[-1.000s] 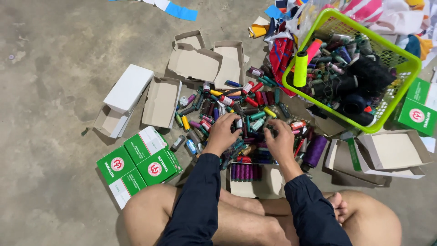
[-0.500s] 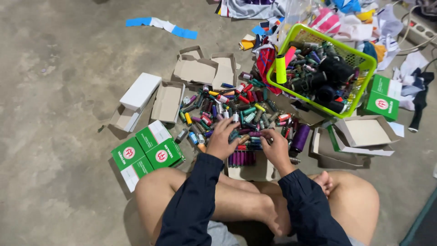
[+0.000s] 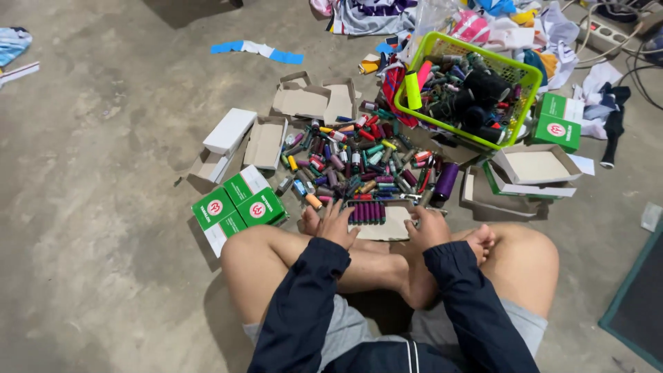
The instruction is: The person sits on the floor and sorts through a large pile of colorful thread spools. They pick up individual spools, examine them, and place them into a small cardboard box. The surrounding area contains scattered boxes and a green basket filled with more thread.
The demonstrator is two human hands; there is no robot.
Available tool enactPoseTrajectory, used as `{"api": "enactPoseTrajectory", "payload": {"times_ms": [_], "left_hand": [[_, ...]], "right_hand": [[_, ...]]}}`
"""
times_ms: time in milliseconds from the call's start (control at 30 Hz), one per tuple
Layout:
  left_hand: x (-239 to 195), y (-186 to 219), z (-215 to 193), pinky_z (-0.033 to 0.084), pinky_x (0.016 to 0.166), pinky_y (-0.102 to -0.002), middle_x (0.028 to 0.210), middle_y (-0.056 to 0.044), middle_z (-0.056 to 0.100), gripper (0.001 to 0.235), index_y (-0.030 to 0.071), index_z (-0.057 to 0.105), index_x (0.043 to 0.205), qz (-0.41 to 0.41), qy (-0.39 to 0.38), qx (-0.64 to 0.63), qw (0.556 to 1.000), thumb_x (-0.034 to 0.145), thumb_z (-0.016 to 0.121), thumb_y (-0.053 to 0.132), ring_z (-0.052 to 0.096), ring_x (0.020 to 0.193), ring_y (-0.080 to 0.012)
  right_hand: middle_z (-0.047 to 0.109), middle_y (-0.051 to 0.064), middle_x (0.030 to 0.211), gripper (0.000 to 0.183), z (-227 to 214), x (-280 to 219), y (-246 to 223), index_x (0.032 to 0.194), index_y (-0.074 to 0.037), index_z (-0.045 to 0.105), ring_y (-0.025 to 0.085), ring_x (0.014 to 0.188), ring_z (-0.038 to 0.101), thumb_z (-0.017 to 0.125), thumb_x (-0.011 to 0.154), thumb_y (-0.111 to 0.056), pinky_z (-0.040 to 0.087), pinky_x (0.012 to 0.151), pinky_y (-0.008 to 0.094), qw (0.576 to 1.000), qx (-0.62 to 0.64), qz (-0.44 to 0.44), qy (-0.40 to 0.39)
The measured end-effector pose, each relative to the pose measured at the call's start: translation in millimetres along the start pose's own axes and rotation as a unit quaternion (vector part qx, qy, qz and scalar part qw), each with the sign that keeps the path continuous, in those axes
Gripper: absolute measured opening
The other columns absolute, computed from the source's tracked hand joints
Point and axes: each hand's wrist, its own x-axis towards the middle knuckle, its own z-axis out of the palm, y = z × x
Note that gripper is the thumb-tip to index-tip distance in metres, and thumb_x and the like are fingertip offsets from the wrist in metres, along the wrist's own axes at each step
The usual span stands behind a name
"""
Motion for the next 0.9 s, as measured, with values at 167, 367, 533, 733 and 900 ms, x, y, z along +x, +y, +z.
{"api": "enactPoseTrajectory", "payload": {"times_ms": [167,367,533,733,900], "left_hand": [[-7,-13,18,0.040,0.116,-0.050,0.159,-0.011,0.044,0.060,0.026,0.057,0.142,-0.006,0.003,0.012,1.000,0.088,0.070,0.049,0.027,0.155,-0.0346],[-32,-3,13,0.036,0.119,-0.051,0.148,-0.016,0.052,0.057,0.021,0.061,0.136,0.034,0.053,-0.062,0.996,0.085,0.073,0.043,0.039,0.147,-0.0401],[-62,13,-4,0.037,0.118,-0.049,0.140,-0.013,0.057,0.050,0.023,0.065,0.131,0.073,0.117,-0.147,0.979,0.084,0.075,0.034,0.048,0.139,-0.0384],[-109,70,-82,0.038,0.116,-0.048,0.135,-0.002,0.065,0.037,0.028,0.070,0.125,0.089,0.234,-0.210,0.945,0.088,0.076,0.031,0.061,0.127,-0.0292],[-132,96,-111,-0.005,0.117,-0.070,0.137,0.015,0.065,0.023,0.037,0.068,0.120,0.019,0.265,-0.262,0.928,0.098,0.066,0.044,0.057,0.132,-0.0121]], "right_hand": [[0.076,-0.002,0.103,0.037,-12,-26,-12,0.121,-0.023,0.069,0.028,0.112,0.065,0.071,0.088,-0.039,0.058,0.095,0.048,1.000,0.010,0.018,-0.009],[0.078,-0.002,0.104,0.030,-6,-57,-18,0.117,-0.024,0.072,0.029,0.115,0.065,0.074,0.088,-0.033,0.055,0.104,0.045,0.996,0.077,-0.022,0.044],[0.079,-0.009,0.104,0.026,-31,-99,-49,0.112,-0.030,0.073,0.017,0.117,0.067,0.076,0.086,-0.028,0.054,0.105,0.031,0.968,0.249,0.028,0.026],[0.080,0.003,0.105,0.024,-79,-140,-81,0.111,-0.021,0.079,0.020,0.110,0.072,0.077,0.088,-0.012,0.059,0.095,0.035,0.921,0.384,0.006,0.058],[0.080,0.005,0.101,0.022,-98,-160,-102,0.109,-0.020,0.081,0.017,0.092,0.074,0.076,0.090,-0.011,0.060,0.082,0.035,0.905,0.420,-0.036,0.061]]}}
